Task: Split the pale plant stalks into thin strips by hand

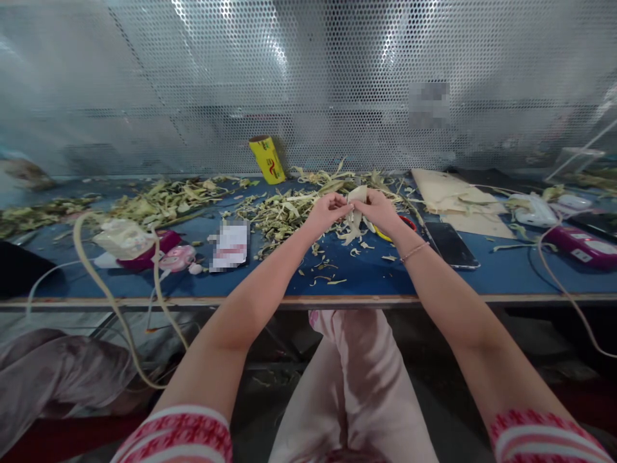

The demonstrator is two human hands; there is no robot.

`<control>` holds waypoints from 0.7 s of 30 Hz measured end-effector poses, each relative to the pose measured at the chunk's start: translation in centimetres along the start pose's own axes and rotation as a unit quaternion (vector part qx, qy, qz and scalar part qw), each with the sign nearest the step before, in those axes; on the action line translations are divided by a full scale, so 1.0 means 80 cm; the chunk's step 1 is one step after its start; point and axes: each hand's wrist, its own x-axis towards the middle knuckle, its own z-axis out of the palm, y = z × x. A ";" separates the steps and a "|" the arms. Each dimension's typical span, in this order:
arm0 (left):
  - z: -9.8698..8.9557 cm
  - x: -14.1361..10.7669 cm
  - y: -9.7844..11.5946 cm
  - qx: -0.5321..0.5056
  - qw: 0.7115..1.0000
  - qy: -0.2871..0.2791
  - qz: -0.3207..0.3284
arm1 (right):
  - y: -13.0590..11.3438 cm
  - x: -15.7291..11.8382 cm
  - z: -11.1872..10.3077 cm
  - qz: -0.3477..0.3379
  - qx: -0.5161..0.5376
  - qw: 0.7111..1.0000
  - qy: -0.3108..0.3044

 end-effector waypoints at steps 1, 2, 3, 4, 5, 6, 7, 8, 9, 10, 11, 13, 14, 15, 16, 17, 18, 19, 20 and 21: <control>0.000 -0.001 0.001 0.011 1.000 -0.002 0.009 | -0.002 0.000 -0.001 -0.007 -0.030 1.000 0.002; 0.000 -0.001 0.001 0.024 1.000 -0.005 0.018 | -0.003 0.000 -0.002 -0.012 -0.060 0.998 0.005; 0.000 -0.001 0.001 0.038 0.999 -0.006 0.028 | -0.004 0.001 -0.002 -0.017 -0.085 0.996 0.007; 0.000 -0.001 0.000 0.052 0.998 -0.007 0.037 | -0.004 0.001 -0.002 -0.021 -0.103 0.994 0.009; 0.000 -0.001 -0.001 0.062 0.997 -0.006 0.045 | -0.004 0.002 -0.003 -0.024 -0.113 0.993 0.011; 0.000 0.000 -0.002 0.070 0.996 -0.007 0.051 | -0.003 0.002 -0.003 -0.027 -0.115 0.993 0.011; 0.000 0.000 -0.003 0.073 0.996 -0.007 0.057 | -0.002 0.002 -0.002 -0.030 -0.109 0.994 0.009; 0.000 0.001 -0.003 0.074 0.995 -0.007 0.063 | -0.001 0.002 -0.002 -0.032 -0.096 0.995 0.006; 0.000 0.001 -0.004 0.071 0.995 -0.007 0.067 | -0.001 0.001 -0.002 -0.034 -0.078 0.996 0.002; 0.000 0.001 -0.004 0.066 0.995 -0.006 0.069 | 0.000 0.001 -0.002 -0.035 -0.059 0.998 -0.003; 0.000 0.002 -0.005 0.060 0.996 -0.005 0.069 | -0.001 0.000 -0.001 -0.034 -0.043 0.998 -0.007; -0.001 0.002 -0.006 0.053 0.996 -0.002 0.067 | -0.002 -0.001 -0.001 -0.030 -0.031 0.999 -0.010; -0.001 0.003 -0.006 0.053 0.996 0.001 0.065 | -0.003 -0.001 -0.002 -0.029 -0.037 0.999 -0.009; -0.001 0.003 -0.007 0.055 0.996 0.007 0.064 | -0.004 -0.002 -0.002 -0.028 -0.048 0.998 -0.005; -0.002 0.004 -0.008 0.060 0.996 0.015 0.064 | -0.005 -0.002 -0.002 -0.029 -0.061 0.998 0.002; -0.002 0.005 -0.008 0.067 0.995 0.023 0.064 | -0.006 -0.002 -0.002 -0.030 -0.073 0.997 0.008; -0.003 0.005 -0.009 0.076 0.995 0.029 0.065 | -0.006 -0.002 -0.002 -0.031 -0.081 0.996 0.014; -0.003 0.006 -0.009 0.085 0.994 0.034 0.067 | -0.006 -0.002 -0.002 -0.030 -0.084 0.996 0.019; -0.003 0.006 -0.009 0.093 0.993 0.038 0.069 | -0.006 -0.002 -0.001 -0.030 -0.081 0.996 0.020; -0.003 0.007 -0.009 0.100 0.992 0.039 0.071 | -0.007 -0.002 -0.001 -0.028 -0.074 0.997 0.019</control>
